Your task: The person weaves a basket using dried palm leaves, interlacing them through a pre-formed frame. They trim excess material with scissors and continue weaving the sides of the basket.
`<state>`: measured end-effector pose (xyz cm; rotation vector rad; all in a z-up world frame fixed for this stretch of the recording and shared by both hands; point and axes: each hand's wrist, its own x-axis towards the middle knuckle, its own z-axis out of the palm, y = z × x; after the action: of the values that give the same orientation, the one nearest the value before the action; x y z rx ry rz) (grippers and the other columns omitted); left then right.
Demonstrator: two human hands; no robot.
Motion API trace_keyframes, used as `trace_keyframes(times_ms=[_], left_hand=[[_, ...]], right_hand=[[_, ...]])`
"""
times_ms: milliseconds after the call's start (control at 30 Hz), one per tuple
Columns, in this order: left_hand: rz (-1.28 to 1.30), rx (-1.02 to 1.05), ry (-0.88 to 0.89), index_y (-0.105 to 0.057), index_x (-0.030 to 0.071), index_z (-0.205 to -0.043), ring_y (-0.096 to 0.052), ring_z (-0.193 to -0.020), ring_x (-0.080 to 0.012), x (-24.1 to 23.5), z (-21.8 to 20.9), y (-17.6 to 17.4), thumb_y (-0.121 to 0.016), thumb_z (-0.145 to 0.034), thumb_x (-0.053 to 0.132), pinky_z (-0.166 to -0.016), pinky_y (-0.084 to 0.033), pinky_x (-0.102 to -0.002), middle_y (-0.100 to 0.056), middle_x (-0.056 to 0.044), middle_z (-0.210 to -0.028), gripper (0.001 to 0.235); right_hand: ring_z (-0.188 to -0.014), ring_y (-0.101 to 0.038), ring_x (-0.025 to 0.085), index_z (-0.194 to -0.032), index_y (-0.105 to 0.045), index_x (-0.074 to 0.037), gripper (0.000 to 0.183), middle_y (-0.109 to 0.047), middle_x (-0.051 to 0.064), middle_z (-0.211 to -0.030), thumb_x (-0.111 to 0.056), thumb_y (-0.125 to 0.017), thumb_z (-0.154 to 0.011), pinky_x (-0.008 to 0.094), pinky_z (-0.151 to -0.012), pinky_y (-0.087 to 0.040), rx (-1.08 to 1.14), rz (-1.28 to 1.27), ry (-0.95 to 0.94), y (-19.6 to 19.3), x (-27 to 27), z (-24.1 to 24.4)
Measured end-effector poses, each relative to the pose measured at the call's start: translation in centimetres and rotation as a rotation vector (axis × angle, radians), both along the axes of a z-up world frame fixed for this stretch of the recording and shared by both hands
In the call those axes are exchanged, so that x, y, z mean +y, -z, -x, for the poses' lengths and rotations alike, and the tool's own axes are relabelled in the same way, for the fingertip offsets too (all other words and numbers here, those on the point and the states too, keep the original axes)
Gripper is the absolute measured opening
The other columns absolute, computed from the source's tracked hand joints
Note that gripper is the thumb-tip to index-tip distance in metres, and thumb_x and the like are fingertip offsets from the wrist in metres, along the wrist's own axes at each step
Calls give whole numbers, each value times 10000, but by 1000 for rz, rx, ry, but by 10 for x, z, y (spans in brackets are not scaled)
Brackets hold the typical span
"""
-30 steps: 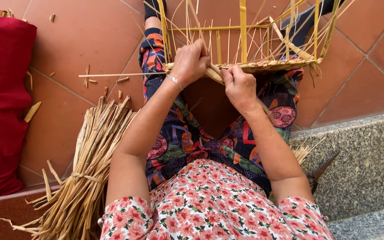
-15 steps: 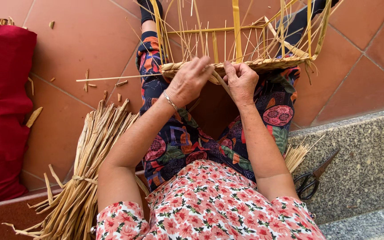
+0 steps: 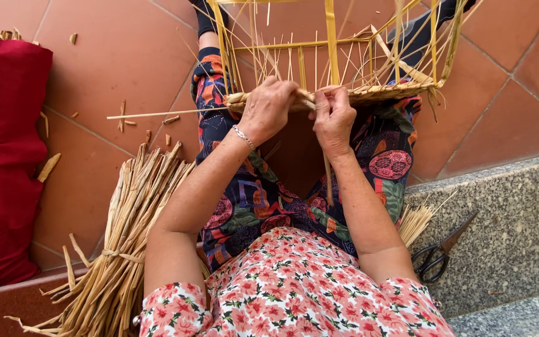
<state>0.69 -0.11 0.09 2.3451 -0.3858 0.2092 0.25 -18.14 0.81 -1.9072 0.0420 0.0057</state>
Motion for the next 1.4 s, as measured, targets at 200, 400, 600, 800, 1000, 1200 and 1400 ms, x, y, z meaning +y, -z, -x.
trace_keyframes(times_ms=[200,400,600,800,1000,1200,1400], left_hand=[[232,127,-194,-590,60,-990,-670,-810,-337,-10,-19,5,-750,-877,121,-739,-522,-462,-681,-117,-825,206],[191,63,13,-634,68,-974,-631,-863,-324,-4,-4,-2,-689,-816,64,-784,-534,-437,-646,-120,-814,167],[144,104,72,-625,66,-920,-629,-837,-323,-6,-16,-18,-747,-806,169,-765,-517,-455,-656,-102,-801,196],[53,-62,-42,-583,67,-946,-643,-863,-289,-23,-13,6,-696,-904,100,-746,-536,-422,-599,-109,-951,125],[87,-112,-103,-604,65,-984,-648,-831,-286,-26,-7,0,-705,-840,62,-718,-540,-419,-578,-102,-950,176],[225,-56,-33,-583,76,-915,-660,-871,-266,-14,6,-18,-764,-872,68,-763,-543,-403,-605,-101,-1033,187],[138,-101,83,-565,49,-941,-658,-991,-305,-2,11,-20,-722,-886,23,-848,-536,-399,-674,-100,-1079,168]], right_hand=[[-794,-689,290,-1058,-648,-19,78,-696,141,-895,-51,-705,-1015,367,-722,-560,-689,396,-152,-20,8,6],[-827,-732,202,-1122,-688,-38,128,-741,109,-966,-17,-754,-1014,295,-741,-572,-464,196,-268,-24,4,-10],[-894,-676,92,-1332,-493,-17,414,-708,90,-999,24,-739,-1001,265,-778,-554,22,-185,-283,-15,-21,7],[-885,-771,192,-1181,-494,-27,422,-758,100,-955,0,-797,-889,303,-782,-590,-222,162,-208,15,-23,30],[-759,-717,309,-1004,-590,-50,322,-747,92,-864,-126,-847,-825,398,-696,-554,-393,420,-340,19,-20,22],[-770,-707,266,-1202,-657,-7,227,-701,128,-949,-131,-745,-1034,366,-697,-564,-396,290,-251,-21,-30,-8],[-726,-705,265,-927,-668,-36,226,-697,104,-842,-231,-769,-980,395,-647,-545,-285,397,-338,-16,-19,-34]])
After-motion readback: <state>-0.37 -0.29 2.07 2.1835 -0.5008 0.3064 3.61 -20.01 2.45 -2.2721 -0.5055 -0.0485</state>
